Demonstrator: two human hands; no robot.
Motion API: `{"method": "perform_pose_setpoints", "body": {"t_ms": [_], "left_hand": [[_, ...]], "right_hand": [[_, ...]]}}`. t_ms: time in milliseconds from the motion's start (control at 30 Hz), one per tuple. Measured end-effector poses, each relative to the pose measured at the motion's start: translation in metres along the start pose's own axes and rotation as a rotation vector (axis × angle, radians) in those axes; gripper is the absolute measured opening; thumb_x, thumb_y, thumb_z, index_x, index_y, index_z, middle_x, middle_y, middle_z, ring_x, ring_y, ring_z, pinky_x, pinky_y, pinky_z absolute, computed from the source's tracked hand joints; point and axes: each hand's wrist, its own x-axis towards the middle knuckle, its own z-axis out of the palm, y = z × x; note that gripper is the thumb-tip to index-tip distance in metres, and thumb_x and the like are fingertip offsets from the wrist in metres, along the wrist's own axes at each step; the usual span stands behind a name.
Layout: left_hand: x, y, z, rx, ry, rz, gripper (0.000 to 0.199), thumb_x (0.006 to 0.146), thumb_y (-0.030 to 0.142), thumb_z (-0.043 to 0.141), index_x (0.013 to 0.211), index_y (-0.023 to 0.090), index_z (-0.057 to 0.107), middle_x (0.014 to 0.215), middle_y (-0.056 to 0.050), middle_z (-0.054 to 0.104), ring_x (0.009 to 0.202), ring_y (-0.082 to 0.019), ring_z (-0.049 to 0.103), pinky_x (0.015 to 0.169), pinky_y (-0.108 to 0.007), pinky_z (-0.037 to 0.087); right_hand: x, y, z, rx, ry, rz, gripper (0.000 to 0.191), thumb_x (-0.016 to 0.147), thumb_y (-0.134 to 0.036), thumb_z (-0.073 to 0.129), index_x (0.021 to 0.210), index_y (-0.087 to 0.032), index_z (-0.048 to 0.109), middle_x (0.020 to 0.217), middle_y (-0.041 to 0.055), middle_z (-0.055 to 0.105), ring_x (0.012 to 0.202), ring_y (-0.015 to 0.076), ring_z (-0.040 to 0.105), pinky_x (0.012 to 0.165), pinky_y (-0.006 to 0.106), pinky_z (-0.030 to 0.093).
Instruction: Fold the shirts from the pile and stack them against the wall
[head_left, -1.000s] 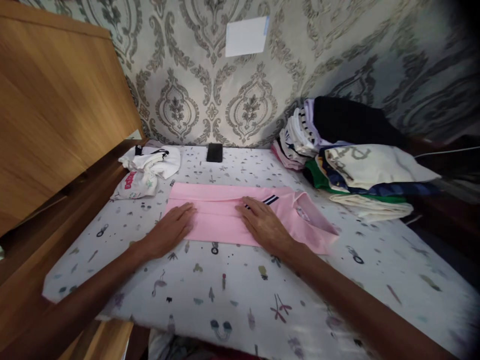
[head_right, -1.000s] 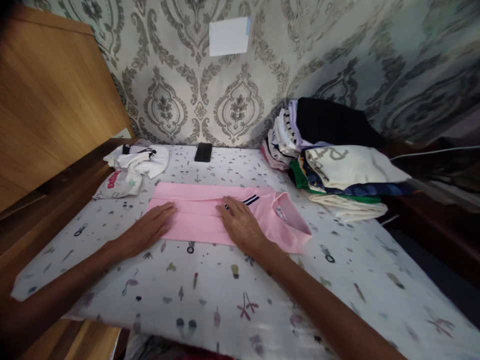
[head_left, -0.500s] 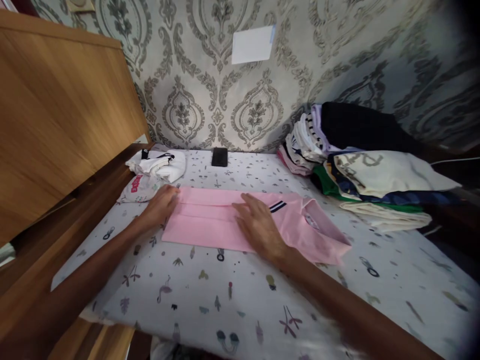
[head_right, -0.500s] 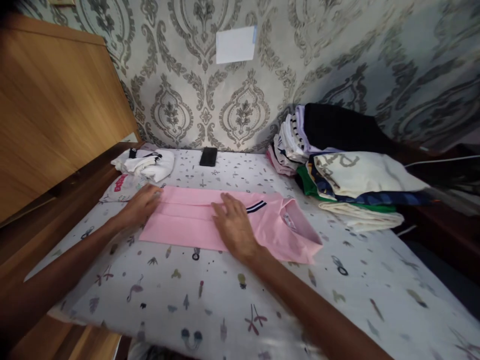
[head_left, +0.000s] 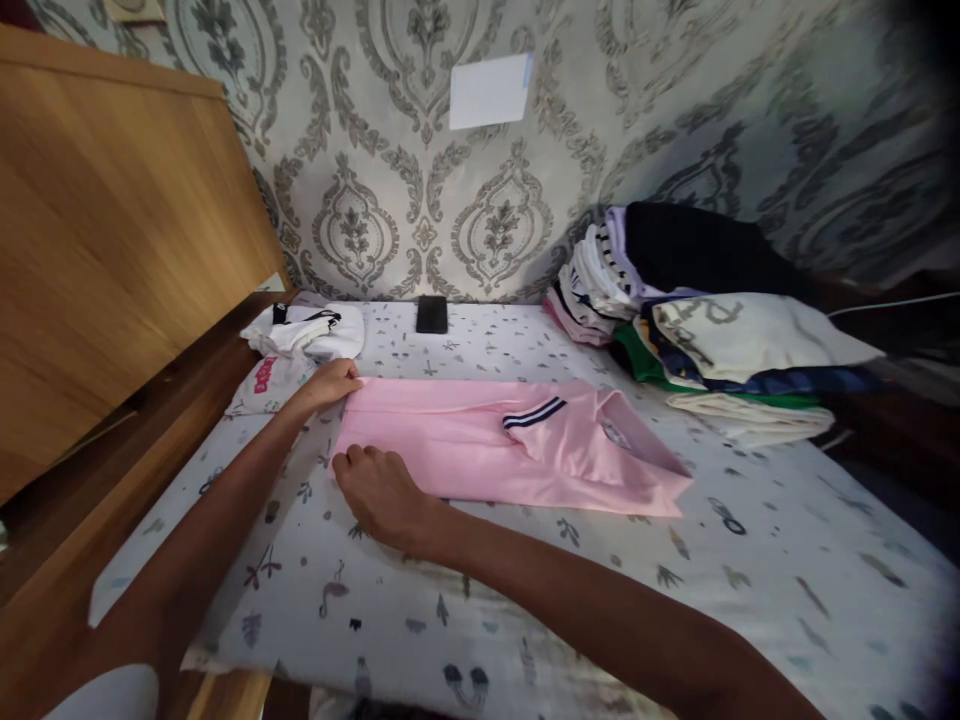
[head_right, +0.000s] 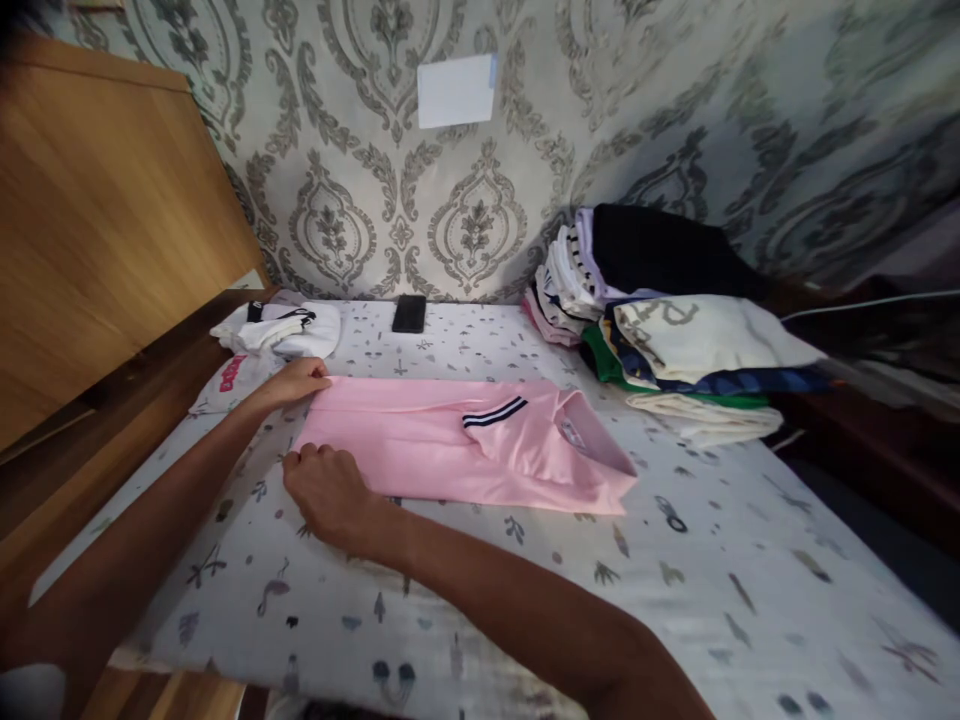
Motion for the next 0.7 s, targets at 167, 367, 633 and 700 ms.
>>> {"method": "perform_pose_setpoints", "body": {"t_ms": [167, 367, 633, 700], "left_hand": [[-0.002, 0.013, -0.012, -0.052, -0.003, 0.017, 0.012, 0.065, 0.03, 0.057, 0.07, 0.021, 0.052, 0.063, 0.003, 0.053, 0.064, -0.017, 0.05, 0.058, -0.026, 0.034], [-0.004, 0.073, -0.015, -0.457, 0.03, 0.055, 0.022, 0.069, 0.031, 0.061, 0.086, 0.02, 0.053, 0.064, 0.005, 0.052, 0.052, -0.012, 0.048, 0.047, -0.021, 0.033], [0.02, 0.166, 0.057, -0.772, -0.291, 0.01, 0.014, 0.073, 0.018, 0.071, 0.083, 0.016, 0.061, 0.057, 0.005, 0.053, 0.047, -0.01, 0.053, 0.048, -0.022, 0.045], [0.023, 0.173, 0.078, -0.807, -0.349, -0.027, 0.016, 0.072, 0.018, 0.075, 0.078, 0.015, 0.06, 0.056, 0.004, 0.055, 0.047, -0.01, 0.055, 0.05, -0.023, 0.048]], "right_hand": [[-0.009, 0.017, -0.01, 0.356, 0.155, 0.24, 0.016, 0.085, -0.011, 0.049, 0.095, -0.019, 0.059, 0.086, 0.0065, 0.071, 0.074, 0.0211, 0.065, 0.062, 0.03, 0.042], [-0.063, 0.051, -0.023, 1.098, 0.392, 0.517, 0.013, 0.075, -0.014, 0.051, 0.074, -0.024, 0.042, 0.061, -0.0062, 0.054, 0.061, 0.016, 0.066, 0.053, 0.022, 0.044], [-0.142, 0.085, -0.013, 1.53, 0.443, 0.79, 0.025, 0.067, -0.026, 0.062, 0.086, -0.023, 0.046, 0.057, -0.0072, 0.061, 0.054, 0.017, 0.069, 0.052, 0.026, 0.055], [-0.15, 0.087, -0.011, 1.572, 0.426, 0.787, 0.025, 0.068, -0.026, 0.063, 0.085, -0.022, 0.046, 0.055, -0.0066, 0.061, 0.054, 0.0168, 0.07, 0.051, 0.024, 0.054]]}}
